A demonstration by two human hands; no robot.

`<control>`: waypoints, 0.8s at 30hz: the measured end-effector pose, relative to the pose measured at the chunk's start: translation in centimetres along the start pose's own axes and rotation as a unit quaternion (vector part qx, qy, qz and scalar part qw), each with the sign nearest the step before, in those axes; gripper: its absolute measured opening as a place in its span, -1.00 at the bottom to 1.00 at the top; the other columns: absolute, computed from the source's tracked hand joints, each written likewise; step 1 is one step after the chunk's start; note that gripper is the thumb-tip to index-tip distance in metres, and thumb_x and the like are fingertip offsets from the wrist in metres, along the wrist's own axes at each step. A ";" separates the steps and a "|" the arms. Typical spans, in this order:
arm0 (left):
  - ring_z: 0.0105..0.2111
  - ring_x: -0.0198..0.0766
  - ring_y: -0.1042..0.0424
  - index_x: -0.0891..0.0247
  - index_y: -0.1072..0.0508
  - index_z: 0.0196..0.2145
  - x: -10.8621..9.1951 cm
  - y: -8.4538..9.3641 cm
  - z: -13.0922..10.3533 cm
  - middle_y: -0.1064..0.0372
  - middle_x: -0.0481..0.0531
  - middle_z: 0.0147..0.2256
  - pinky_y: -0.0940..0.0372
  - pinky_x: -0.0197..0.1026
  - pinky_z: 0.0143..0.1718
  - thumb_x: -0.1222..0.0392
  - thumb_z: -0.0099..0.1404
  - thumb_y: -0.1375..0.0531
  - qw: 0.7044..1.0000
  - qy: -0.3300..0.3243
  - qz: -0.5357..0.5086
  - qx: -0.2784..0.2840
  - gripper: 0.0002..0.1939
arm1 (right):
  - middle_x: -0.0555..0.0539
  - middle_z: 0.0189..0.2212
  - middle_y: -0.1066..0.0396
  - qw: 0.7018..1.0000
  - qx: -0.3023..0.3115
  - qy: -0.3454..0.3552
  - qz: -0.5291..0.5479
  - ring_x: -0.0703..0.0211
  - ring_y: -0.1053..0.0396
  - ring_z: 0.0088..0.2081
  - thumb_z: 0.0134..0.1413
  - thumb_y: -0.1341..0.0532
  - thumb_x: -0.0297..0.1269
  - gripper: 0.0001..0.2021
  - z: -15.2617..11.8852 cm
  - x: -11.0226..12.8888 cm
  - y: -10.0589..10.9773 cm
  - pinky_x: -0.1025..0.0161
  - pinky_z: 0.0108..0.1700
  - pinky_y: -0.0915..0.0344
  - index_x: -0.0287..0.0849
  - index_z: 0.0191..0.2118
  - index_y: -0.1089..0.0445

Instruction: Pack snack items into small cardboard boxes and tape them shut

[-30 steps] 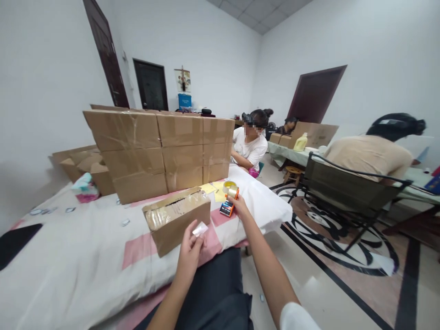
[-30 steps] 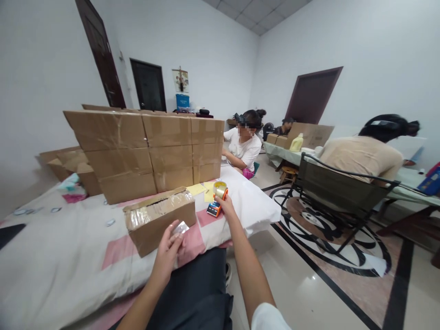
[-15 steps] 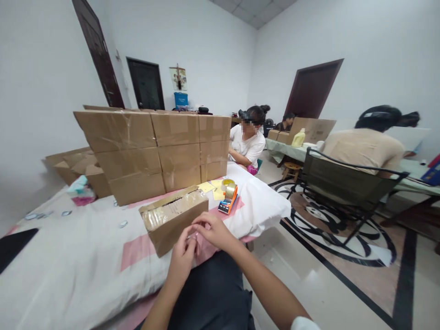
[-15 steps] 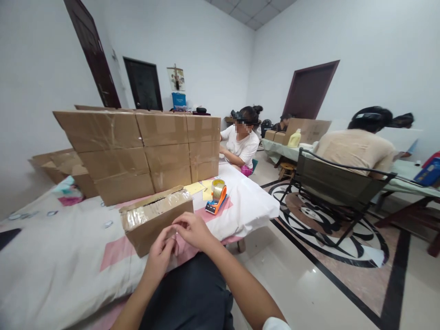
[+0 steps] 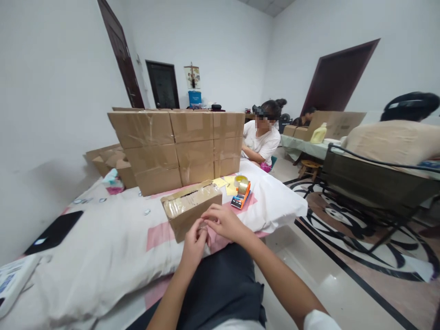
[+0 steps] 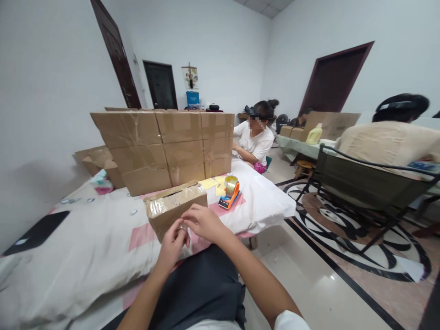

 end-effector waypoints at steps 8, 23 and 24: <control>-0.57 -0.31 -0.37 0.38 0.05 0.41 -1.1 -0.4 -0.7 -0.36 -0.20 -0.60 -0.28 -0.25 -0.38 0.21 0.29 -0.08 0.997 -0.015 0.016 0.071 -0.22 | -0.16 -0.10 -0.54 0.998 -0.060 -0.004 0.003 0.08 -0.45 -0.12 0.16 -0.27 -0.38 -0.71 0.2 -0.1 0.5 0.11 -0.02 -0.37 -0.15 0.01 -0.50; -0.50 -0.32 -0.42 0.21 0.14 0.46 -1.2 1.4 -0.8 -0.39 -0.16 -0.53 -0.29 -0.24 -0.30 0.09 0.46 -0.06 0.988 -0.127 -0.044 0.081 -0.27 | -0.01 -0.41 -0.48 0.918 0.037 -0.210 0.333 0.20 -0.40 -0.34 -0.15 -0.48 -0.09 -0.67 0.8 -1.1 0.4 0.23 -0.22 -0.31 -0.19 -0.33 -0.48; -0.49 -0.32 -0.42 0.20 0.14 0.46 -1.2 1.5 -0.8 -0.39 -0.16 -0.53 -0.30 -0.23 -0.29 0.10 0.47 -0.06 0.987 -0.131 -0.039 0.082 -0.28 | -0.01 -0.39 -0.48 0.914 0.033 -0.216 0.341 0.20 -0.40 -0.33 -0.16 -0.48 -0.11 -0.66 0.9 -1.0 0.3 0.23 -0.21 -0.32 -0.19 -0.29 -0.47</control>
Point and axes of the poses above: each hand's wrist, its own z-axis towards the middle knuckle, its own y-axis out of the back of the hand, x = y × z, the point moved 2 cm from there along z, towards the middle knuckle
